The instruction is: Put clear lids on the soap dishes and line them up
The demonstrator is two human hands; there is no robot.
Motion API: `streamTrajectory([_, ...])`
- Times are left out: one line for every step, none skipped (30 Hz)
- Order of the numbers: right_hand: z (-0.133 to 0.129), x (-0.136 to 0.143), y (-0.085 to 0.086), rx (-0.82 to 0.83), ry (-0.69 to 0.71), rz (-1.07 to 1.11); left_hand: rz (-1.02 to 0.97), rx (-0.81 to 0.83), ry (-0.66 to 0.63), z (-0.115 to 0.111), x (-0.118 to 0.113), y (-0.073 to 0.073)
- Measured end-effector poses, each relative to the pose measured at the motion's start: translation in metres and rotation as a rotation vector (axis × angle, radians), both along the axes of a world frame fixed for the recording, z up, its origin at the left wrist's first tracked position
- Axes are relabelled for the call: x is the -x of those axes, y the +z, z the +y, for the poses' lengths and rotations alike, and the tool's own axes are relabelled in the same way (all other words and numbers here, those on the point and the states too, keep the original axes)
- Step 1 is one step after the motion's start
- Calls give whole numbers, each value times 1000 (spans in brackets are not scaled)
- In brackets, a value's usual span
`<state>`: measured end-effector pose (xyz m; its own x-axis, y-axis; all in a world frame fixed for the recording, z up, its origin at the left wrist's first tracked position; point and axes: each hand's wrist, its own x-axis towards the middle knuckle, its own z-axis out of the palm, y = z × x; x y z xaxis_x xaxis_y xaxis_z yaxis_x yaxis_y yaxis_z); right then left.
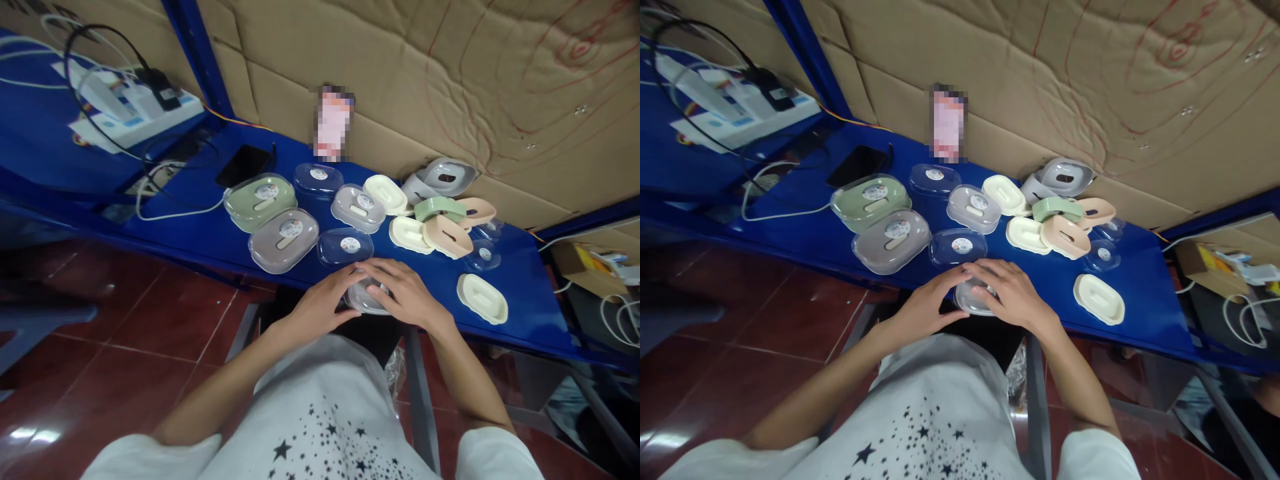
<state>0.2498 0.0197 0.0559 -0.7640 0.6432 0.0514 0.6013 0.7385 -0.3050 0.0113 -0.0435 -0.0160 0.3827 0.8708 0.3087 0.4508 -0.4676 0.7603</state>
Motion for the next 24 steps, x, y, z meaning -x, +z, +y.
streamTrajectory([0, 0, 0, 15, 3, 1, -15, 27, -4, 0, 0, 1])
streamTrajectory([-1, 1, 1, 27, 3, -2, -27, 49, -9, 0, 1, 2])
streamTrajectory([-2, 3, 1, 32, -4, -10, -35, 65, -12, 0, 1, 3])
streamTrajectory([-3, 4, 2, 30, -16, -20, -42, 77, -11, 0, 1, 4])
streamTrajectory([-4, 6, 2, 23, -32, -32, -47, 88, -9, 0, 1, 5])
streamTrajectory([-6, 7, 2, 11, -51, -44, -50, 96, -5, 0, 1, 5])
streamTrajectory([-7, 8, 1, -4, -68, -56, -52, 104, -2, 0, 1, 6])
streamTrajectory([-7, 9, 0, -20, -79, -63, -54, 107, 0, 0, 1, 7])
streamTrajectory([-7, 9, -1, -33, -78, -64, -54, 109, 0, 0, 0, 7])
streamTrajectory([-6, 8, -2, -42, -62, -58, -55, 108, 0, 0, 0, 8])
streamTrajectory([-5, 7, -3, -51, -32, -46, -55, 107, 1, 0, 0, 8])
streamTrajectory([-4, 6, -4, -61, 5, -31, -56, 105, 3, 0, 0, 8])
streamTrajectory([-3, 5, -5, -71, 43, -15, -57, 103, 6, 0, -1, 8])
streamTrajectory([-2, 4, -5, -80, 73, -1, -58, 101, 9, -1, -1, 7])
streamTrajectory([-1, 4, -5, -90, 87, 8, -59, 97, 11, -1, -1, 7])
streamTrajectory([-1, 4, -5, -98, 80, 11, -60, 91, 11, -1, -1, 6])
streamTrajectory([-2, 5, -5, -100, 60, 6, -59, 85, 9, -1, -1, 6])
streamTrajectory([-3, 6, -4, -97, 33, -6, -58, 78, 8, -1, 0, 5])
streamTrajectory([-4, 8, -3, -91, 5, -21, -58, 71, 5, -1, 0, 5])
streamTrajectory([-4, 9, -1, -81, -18, -40, -57, 67, 3, -1, 0, 4])
streamTrajectory([-5, 11, 0, -70, -33, -59, -58, 64, 2, -1, 0, 4])
streamTrajectory([-5, 13, 1, -60, -41, -75, -58, 63, 2, -1, 1, 4])
streamTrajectory([-5, 15, 2, -53, -45, -86, -58, 63, 1, -1, 1, 4])
streamTrajectory([-5, 17, 2, -49, -44, -91, -57, 61, 1, -1, 1, 3])
